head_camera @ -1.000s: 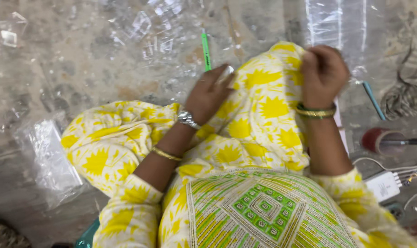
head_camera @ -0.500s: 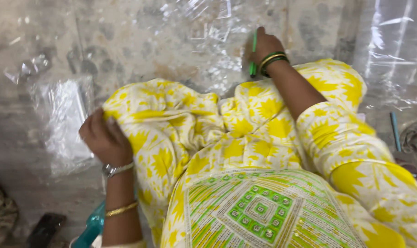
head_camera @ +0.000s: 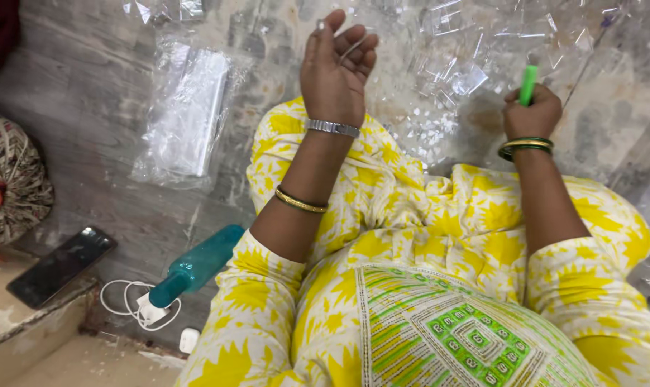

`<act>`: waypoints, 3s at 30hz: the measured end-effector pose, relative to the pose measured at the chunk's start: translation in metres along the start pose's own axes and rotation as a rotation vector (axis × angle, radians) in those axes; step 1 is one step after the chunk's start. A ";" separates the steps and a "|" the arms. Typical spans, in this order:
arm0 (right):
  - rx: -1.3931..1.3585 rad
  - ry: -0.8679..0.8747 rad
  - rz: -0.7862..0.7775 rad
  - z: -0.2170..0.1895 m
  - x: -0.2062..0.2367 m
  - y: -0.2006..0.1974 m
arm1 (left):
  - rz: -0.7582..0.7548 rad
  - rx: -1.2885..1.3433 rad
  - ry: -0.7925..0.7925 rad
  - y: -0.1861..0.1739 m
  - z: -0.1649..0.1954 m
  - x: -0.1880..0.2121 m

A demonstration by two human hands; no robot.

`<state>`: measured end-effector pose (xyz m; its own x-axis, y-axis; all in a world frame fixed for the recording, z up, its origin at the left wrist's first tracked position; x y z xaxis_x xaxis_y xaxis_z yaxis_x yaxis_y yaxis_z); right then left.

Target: The person sits on the floor and cuts clear plastic sheets into small square pieces using a green utility knife, working over their lap. They cut one piece at a time and set finished pieces aside among the plastic scraps on the floor.

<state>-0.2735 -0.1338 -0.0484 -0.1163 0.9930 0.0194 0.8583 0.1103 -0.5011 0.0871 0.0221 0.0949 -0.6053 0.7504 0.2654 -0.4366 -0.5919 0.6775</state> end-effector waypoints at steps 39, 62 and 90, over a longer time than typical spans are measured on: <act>-0.363 -0.670 -0.522 -0.302 0.155 -0.001 | 0.188 -0.295 -0.231 0.049 -0.032 0.026; -0.567 -0.360 -0.378 -0.278 0.162 0.009 | 0.134 -0.343 -0.267 0.007 -0.029 0.018; -0.420 0.361 0.061 -0.147 0.081 -0.020 | 0.450 -1.987 -0.260 -0.021 0.014 -0.270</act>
<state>-0.2260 -0.0491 0.0906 0.0552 0.9413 0.3332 0.9921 -0.0141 -0.1245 0.2689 -0.1636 0.0187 -0.8435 0.4010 0.3574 -0.3958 -0.0139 -0.9183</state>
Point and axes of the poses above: each hand's wrist, its own x-axis away from the middle knuckle, its own y-axis out of the palm, z = x × y, the point moved 1 cm from there along -x, towards the middle knuckle, and after that the axes turned 13 degrees about -x, right-handed, at the moved point
